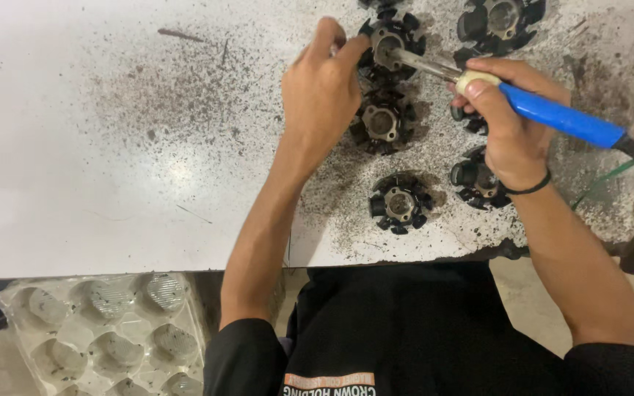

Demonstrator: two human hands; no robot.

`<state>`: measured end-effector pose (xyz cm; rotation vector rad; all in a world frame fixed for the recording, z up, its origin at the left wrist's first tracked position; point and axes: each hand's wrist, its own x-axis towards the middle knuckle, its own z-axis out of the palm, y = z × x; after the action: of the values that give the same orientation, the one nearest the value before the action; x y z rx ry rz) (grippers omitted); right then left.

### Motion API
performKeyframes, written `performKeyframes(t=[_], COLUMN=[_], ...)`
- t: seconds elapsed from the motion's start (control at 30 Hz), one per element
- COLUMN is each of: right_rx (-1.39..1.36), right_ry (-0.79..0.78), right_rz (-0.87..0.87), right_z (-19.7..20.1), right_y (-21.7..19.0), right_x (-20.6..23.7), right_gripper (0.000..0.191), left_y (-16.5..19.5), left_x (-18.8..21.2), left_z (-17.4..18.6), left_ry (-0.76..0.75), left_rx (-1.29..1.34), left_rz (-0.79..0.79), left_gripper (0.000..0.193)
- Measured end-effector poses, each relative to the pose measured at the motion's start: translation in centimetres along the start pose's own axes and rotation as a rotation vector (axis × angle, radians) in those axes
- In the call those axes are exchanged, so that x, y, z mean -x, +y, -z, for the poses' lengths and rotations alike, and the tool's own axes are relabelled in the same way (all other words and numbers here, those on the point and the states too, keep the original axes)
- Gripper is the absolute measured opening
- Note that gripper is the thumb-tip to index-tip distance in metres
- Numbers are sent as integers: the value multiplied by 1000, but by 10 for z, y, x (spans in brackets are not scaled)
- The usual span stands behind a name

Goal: The person uses a soldering iron to heat and clean the metal center hub of each black finned rotor part on a workbench, working through them one at a time, and places the finished parts into molded plastic trays. The person occasionally repositions parts on the bench between soldering and stacking.

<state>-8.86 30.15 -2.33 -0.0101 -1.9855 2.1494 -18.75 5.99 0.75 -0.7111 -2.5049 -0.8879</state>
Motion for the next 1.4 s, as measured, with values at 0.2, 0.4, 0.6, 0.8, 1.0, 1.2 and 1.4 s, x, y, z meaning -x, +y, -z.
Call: performKeyframes(t=[0.2, 0.4, 0.6, 0.8, 1.0, 1.2, 1.4], right_rx=[77, 66, 62, 78, 12, 31, 9], right_ry=[-45, -42, -41, -34, -12, -9, -1], right_rz=[23, 5, -1, -10, 30, -5, -7], right_z=[-8, -13, -10, -7, -6, -4, -5], right_y=[-5, -8, -4, -2, 1, 0, 0], right_x=[-1, -4, -5, -4, -6, -5, -5], right_gripper=[18, 19, 19, 20, 20, 22, 23], left_y=[-24, -26, -20, -21, -20, -20, -19], left_x=[26, 6, 8, 9, 14, 15, 16], left_z=[-21, -25, -14, -20, -27, -24, -25], left_ry=[-61, -110, -158, -130, -125, -59, -59], left_rx=[63, 74, 149, 143, 75, 94, 91], left_rz=[88, 40, 57, 65, 58, 65, 58], left_gripper=[13, 8, 16, 17, 13, 12, 11])
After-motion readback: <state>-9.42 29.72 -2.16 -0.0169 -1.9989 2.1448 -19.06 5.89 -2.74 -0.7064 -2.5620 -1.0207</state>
